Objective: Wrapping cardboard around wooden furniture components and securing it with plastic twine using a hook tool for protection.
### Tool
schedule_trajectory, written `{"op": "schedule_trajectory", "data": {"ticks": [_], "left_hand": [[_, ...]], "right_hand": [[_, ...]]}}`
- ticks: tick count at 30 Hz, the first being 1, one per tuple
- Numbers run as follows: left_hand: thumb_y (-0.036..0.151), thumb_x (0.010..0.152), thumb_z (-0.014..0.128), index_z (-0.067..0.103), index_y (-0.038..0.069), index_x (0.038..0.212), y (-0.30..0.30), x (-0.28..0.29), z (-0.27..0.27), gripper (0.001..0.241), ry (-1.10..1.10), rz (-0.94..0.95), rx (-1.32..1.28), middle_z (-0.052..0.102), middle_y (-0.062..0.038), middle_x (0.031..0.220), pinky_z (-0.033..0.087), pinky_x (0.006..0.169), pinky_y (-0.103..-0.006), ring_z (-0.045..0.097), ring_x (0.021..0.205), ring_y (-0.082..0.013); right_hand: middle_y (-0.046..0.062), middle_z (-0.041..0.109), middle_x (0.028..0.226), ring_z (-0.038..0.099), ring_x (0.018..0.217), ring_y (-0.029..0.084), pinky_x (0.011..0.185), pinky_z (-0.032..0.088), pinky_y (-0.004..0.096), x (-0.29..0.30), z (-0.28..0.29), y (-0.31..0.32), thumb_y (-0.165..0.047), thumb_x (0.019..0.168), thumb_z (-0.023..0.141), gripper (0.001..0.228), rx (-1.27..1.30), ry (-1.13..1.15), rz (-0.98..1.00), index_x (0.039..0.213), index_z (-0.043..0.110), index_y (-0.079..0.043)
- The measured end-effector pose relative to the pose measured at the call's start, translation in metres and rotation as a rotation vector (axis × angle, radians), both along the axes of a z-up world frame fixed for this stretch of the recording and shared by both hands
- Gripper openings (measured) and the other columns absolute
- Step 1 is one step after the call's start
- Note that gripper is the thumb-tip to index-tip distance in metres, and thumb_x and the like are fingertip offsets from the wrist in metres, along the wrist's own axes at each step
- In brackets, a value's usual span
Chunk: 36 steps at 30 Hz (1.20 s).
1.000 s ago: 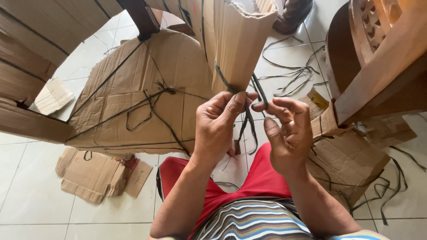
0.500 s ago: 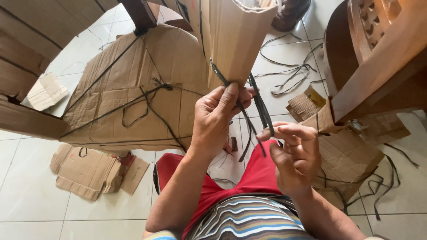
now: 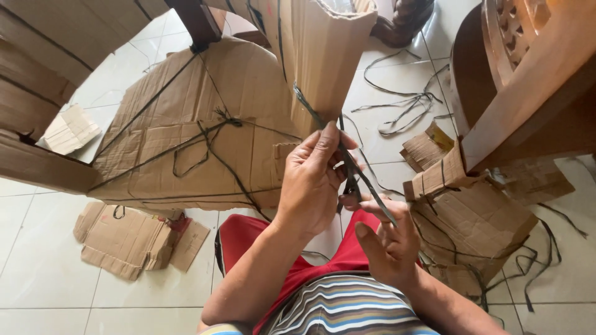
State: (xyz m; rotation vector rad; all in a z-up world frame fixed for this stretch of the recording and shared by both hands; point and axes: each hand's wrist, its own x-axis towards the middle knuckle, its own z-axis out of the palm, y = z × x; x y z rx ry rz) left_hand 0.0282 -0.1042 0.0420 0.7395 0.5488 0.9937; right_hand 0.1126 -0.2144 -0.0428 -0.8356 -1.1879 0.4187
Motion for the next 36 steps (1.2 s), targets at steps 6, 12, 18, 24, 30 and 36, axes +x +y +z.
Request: {"op": "schedule_trajectory", "data": {"ticks": [6, 12, 18, 24, 30, 36], "left_hand": [[0.035, 0.101, 0.06, 0.066, 0.008, 0.079, -0.008, 0.005, 0.006, 0.036, 0.254, 0.132, 0.181, 0.041, 0.002, 0.057, 0.033, 0.048, -0.0225, 0.039, 0.053, -0.0066], [0.03, 0.107, 0.06, 0.075, 0.007, 0.087, -0.012, 0.011, -0.007, 0.034, 0.297, 0.284, 0.457, 0.039, 0.002, 0.081, 0.042, 0.064, -0.0203, 0.041, 0.073, -0.0028], [0.011, 0.104, 0.062, 0.074, 0.006, 0.091, 0.002, 0.004, -0.019, 0.018, 0.426, 0.366, 0.883, 0.056, -0.009, 0.092, 0.053, 0.083, -0.0313, 0.066, 0.091, -0.0204], [0.002, 0.1, 0.063, 0.072, 0.001, 0.097, 0.011, 0.004, -0.044, 0.009, 0.388, 0.348, 0.971, 0.052, -0.011, 0.092, 0.054, 0.083, -0.0341, 0.064, 0.089, -0.0244], [0.012, 0.096, 0.058, 0.055, 0.006, 0.101, 0.014, -0.01, -0.024, 0.009, 0.129, 0.19, 0.27, 0.038, 0.004, 0.076, 0.031, 0.05, -0.0208, 0.039, 0.064, -0.0042], [0.011, 0.099, 0.061, 0.058, 0.003, 0.115, 0.023, -0.026, -0.01, 0.018, 0.409, 0.108, 0.499, 0.057, -0.004, 0.09, 0.047, 0.065, -0.0222, 0.055, 0.085, -0.0086]], "right_hand": [[0.017, 0.076, 0.105, 0.081, 0.096, 0.028, 0.093, 0.07, 0.044, 0.031, -0.007, 0.015, 0.001, 0.092, 0.062, 0.026, -0.014, 0.077, 0.193, 0.118, 0.059, -0.001], [0.019, 0.069, 0.115, 0.069, 0.102, 0.027, 0.085, 0.058, 0.04, 0.076, 0.055, 0.051, -0.043, 0.104, 0.039, 0.057, -0.318, -0.06, -0.031, 0.122, 0.07, 0.001], [0.011, 0.067, 0.088, 0.068, 0.077, 0.024, 0.063, 0.058, 0.034, 0.047, 0.108, 0.086, -0.029, 0.096, 0.073, 0.024, -0.297, -0.509, 0.005, 0.107, 0.077, -0.007], [0.007, 0.064, 0.076, 0.07, 0.072, 0.015, 0.057, 0.058, 0.025, 0.033, 0.108, 0.095, -0.006, 0.101, 0.068, 0.01, -0.258, -0.284, 0.046, 0.097, 0.075, -0.002], [0.01, 0.063, 0.086, 0.067, 0.082, 0.015, 0.073, 0.067, 0.039, 0.044, 0.078, 0.097, -0.01, 0.108, 0.055, 0.019, -0.322, 0.148, 0.237, 0.104, 0.063, 0.006], [0.01, 0.051, 0.073, 0.066, 0.074, 0.019, 0.069, 0.065, 0.041, 0.05, 0.071, 0.09, -0.011, 0.109, 0.053, 0.021, -0.252, 0.072, 0.26, 0.099, 0.06, 0.007]]}}
